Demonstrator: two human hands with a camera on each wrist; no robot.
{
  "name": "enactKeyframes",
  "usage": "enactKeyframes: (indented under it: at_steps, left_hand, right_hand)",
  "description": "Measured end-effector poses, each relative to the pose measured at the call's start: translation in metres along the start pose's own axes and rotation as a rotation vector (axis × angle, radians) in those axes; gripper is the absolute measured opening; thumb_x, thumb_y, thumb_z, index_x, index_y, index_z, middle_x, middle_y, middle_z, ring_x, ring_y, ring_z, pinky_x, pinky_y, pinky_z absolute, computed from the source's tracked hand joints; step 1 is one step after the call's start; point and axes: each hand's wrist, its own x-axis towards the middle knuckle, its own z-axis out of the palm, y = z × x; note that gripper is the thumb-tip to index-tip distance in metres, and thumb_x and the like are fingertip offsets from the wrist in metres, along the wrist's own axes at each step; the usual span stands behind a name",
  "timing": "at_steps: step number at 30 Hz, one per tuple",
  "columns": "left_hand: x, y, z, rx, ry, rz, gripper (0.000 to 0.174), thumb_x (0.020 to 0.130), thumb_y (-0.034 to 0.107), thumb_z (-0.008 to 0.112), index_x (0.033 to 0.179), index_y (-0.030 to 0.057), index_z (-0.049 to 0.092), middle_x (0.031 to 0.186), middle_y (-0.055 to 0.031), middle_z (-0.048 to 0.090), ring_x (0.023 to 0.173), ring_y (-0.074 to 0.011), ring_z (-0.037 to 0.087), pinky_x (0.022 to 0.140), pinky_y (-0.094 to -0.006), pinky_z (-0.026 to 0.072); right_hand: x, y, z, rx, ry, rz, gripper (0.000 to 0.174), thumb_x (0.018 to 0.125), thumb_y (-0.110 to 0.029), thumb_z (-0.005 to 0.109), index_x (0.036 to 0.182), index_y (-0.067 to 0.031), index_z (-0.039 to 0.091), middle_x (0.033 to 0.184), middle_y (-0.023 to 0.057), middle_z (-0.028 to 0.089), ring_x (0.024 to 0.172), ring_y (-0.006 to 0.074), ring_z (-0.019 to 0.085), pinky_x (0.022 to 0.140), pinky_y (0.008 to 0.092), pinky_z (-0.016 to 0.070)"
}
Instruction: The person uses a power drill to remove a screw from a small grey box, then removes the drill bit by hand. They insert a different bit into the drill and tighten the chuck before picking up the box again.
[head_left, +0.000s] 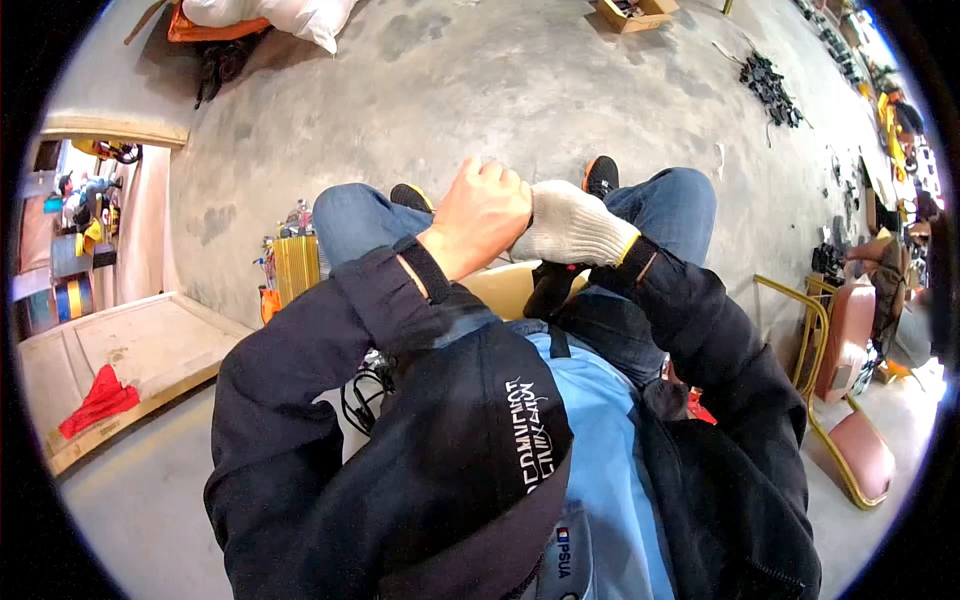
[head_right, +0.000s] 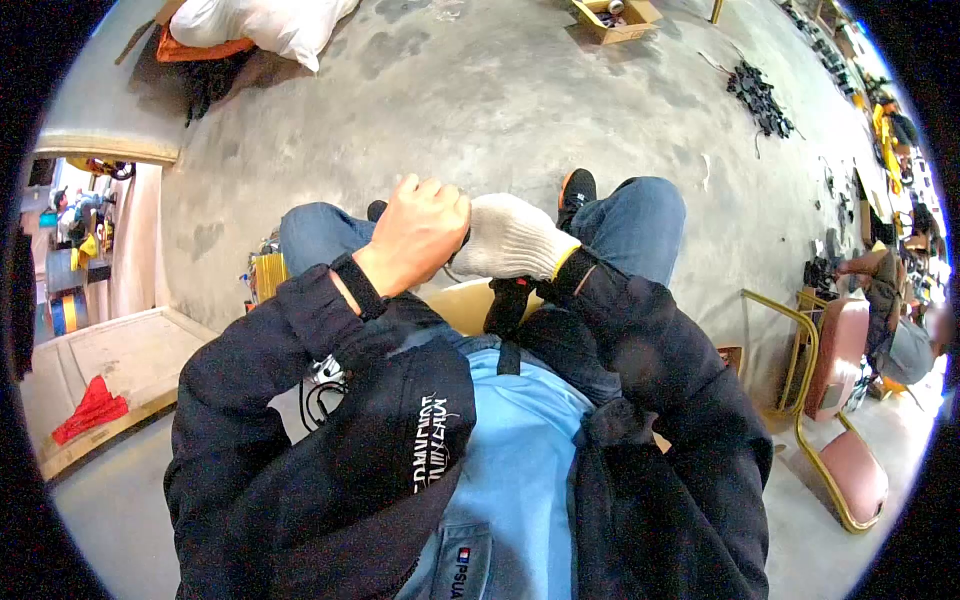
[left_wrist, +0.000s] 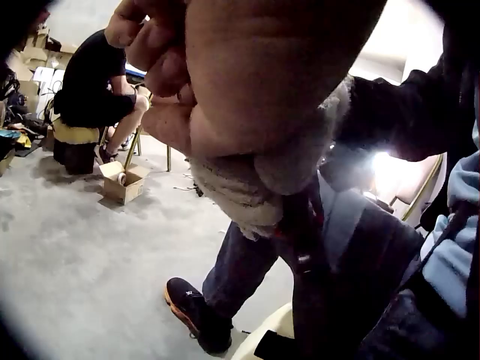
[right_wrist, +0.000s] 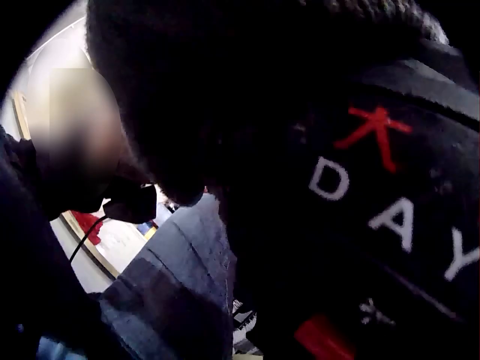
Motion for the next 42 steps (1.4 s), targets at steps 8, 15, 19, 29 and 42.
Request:
enactKeyframes:
  at_steps: [8,15,19,29,42]
  left_hand:
    - [-0.005,0.002,0.001,-0.101,-0.098,-0.068,0.006,0.074,0.015,0.067,0.074,0.0086,0.067,0.074,-0.007,0.07,0.075,-0.023,0.069,0.07,-0.0369,0.048]
    - [-0.002,-0.017,-0.024,-0.517,-0.46,-0.212,0.009,0.06,0.008,0.069,0.064,0.0001,0.068,0.068,-0.0237,0.066,0.067,-0.0412,0.069,0.06,-0.0501,0.0517]
    - [0.0,-0.033,-0.011,-0.764,-0.855,-0.272,0.017,0.064,0.01,0.067,0.073,-0.0049,0.069,0.067,-0.0271,0.063,0.062,-0.041,0.067,0.06,-0.0479,0.0508]
    - [-0.02,-0.024,-0.051,-1.365,-0.418,-0.525,0.042,0.087,0.003,0.075,0.125,0.0007,0.059,0.1,-0.0059,0.064,0.087,-0.0126,0.062,0.079,-0.0302,0.0526]
    - [-0.023,0.001,-0.036,-1.233,-0.238,-0.629,0.028,0.098,0.018,0.07,0.116,-0.0008,0.061,0.087,-0.0099,0.067,0.077,-0.0164,0.063,0.071,-0.0333,0.0509]
  right_hand:
    - [-0.002,-0.008,0.007,0.061,0.019,0.125,0.035,0.077,-0.034,0.071,0.076,0.001,0.07,0.076,0.0247,0.068,0.075,0.0416,0.07,0.067,0.0467,0.0541]
    - [0.002,-0.031,0.009,0.045,0.036,0.269,0.037,0.078,-0.039,0.073,0.081,-0.0014,0.074,0.077,0.0226,0.07,0.078,0.0403,0.072,0.071,0.0463,0.057]
    - [0.005,-0.046,0.009,-0.072,0.012,0.331,0.036,0.079,-0.041,0.074,0.086,-0.0058,0.077,0.08,0.0199,0.072,0.078,0.0388,0.073,0.072,0.0458,0.0581]
    - [-0.015,-0.025,0.006,0.006,0.114,0.257,0.042,0.077,-0.044,0.077,0.088,-0.0036,0.074,0.076,0.0188,0.071,0.072,0.037,0.073,0.065,0.0454,0.0574]
    - [-0.016,-0.026,0.008,0.04,0.145,0.247,0.038,0.08,-0.04,0.075,0.088,-0.0033,0.073,0.075,0.0193,0.071,0.072,0.0381,0.072,0.065,0.0456,0.0577]
